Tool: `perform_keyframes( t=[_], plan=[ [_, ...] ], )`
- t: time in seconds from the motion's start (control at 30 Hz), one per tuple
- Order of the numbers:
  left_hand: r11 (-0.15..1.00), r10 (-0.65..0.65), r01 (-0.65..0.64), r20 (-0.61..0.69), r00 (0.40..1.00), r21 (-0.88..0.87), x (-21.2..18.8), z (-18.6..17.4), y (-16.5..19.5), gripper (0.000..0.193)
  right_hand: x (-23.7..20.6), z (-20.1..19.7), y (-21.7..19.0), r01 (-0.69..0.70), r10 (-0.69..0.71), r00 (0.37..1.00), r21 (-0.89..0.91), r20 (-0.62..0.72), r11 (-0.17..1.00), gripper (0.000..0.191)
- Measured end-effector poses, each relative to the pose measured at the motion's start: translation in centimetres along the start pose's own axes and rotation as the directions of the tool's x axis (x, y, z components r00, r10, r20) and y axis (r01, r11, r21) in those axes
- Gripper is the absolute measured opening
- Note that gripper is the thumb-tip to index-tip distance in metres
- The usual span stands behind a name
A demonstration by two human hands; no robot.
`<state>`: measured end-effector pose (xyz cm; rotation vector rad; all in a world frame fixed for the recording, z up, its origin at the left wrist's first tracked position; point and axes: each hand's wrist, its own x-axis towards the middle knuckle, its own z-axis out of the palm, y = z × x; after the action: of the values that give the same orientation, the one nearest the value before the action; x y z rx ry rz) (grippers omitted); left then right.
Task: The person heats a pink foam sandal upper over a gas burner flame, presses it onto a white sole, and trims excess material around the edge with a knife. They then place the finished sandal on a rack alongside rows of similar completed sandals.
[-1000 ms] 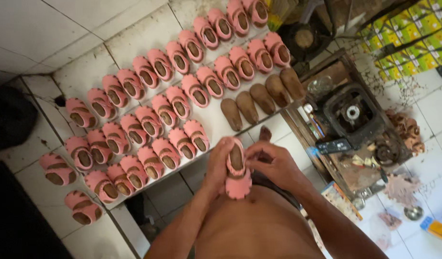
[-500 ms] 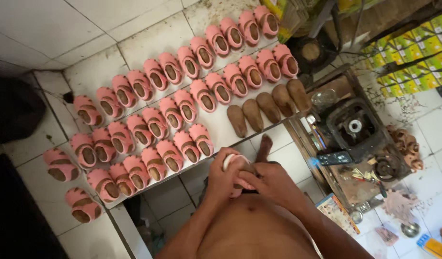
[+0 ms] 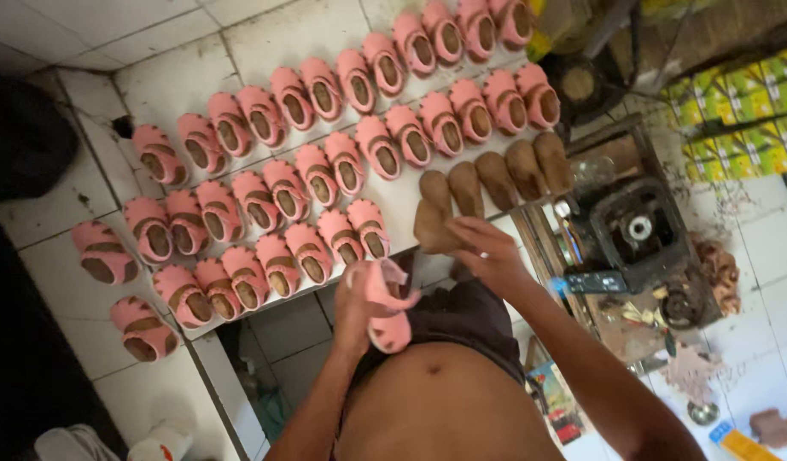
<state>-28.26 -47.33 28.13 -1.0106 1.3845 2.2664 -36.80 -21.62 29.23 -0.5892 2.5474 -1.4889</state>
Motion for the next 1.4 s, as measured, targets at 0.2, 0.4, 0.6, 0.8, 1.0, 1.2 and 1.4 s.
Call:
perform_keyframes(
  t=[0.2,0.4,0.6,0.8,1.0,1.2,1.4],
  plan=[
    [0.884,-0.048,0.099,0.123,0.991,-0.458,-1.7,-3.3,1.8,0.06,4.7,7.4,8.2,0.419,-0.164,0.846,-0.441,0.508,0.794,0.049],
    [0.862,-0.123,0.144,0.076,0.99,-0.486,-3.1,-4.1,1.5,0.064,4.9,10.3,7.0,0.412,-0.194,0.899,-0.609,0.392,0.678,0.045],
    [0.863,-0.167,0.212,0.137,0.976,-0.459,-1.0,-1.4,1.5,0.069,2.0,7.4,-1.1,-0.369,0.331,0.924,0.22,0.192,0.903,0.027],
    [0.92,0.054,0.087,0.345,0.937,-0.382,-0.6,4.4,3.6,0.057,-0.7,1.3,-7.5,-0.411,0.484,0.873,0.624,0.06,0.664,0.03],
    [0.804,0.449,-0.571,0.461,0.766,0.165,-2.8,9.1,6.2,0.059,-0.5,-4.5,-9.8,-0.112,0.116,0.993,0.252,-0.002,0.961,0.031],
    [0.914,0.117,0.056,0.394,0.912,-0.402,-4.7,11.4,4.9,0.061,-1.2,-7.5,-9.6,-0.182,0.162,0.983,0.438,0.083,0.88,0.034],
    [0.796,0.111,0.11,0.322,0.94,-0.595,-4.2,13.3,2.4,0.055,-2.4,-7.5,-8.6,-0.153,0.077,0.985,0.565,0.156,0.811,0.02]
  ],
)
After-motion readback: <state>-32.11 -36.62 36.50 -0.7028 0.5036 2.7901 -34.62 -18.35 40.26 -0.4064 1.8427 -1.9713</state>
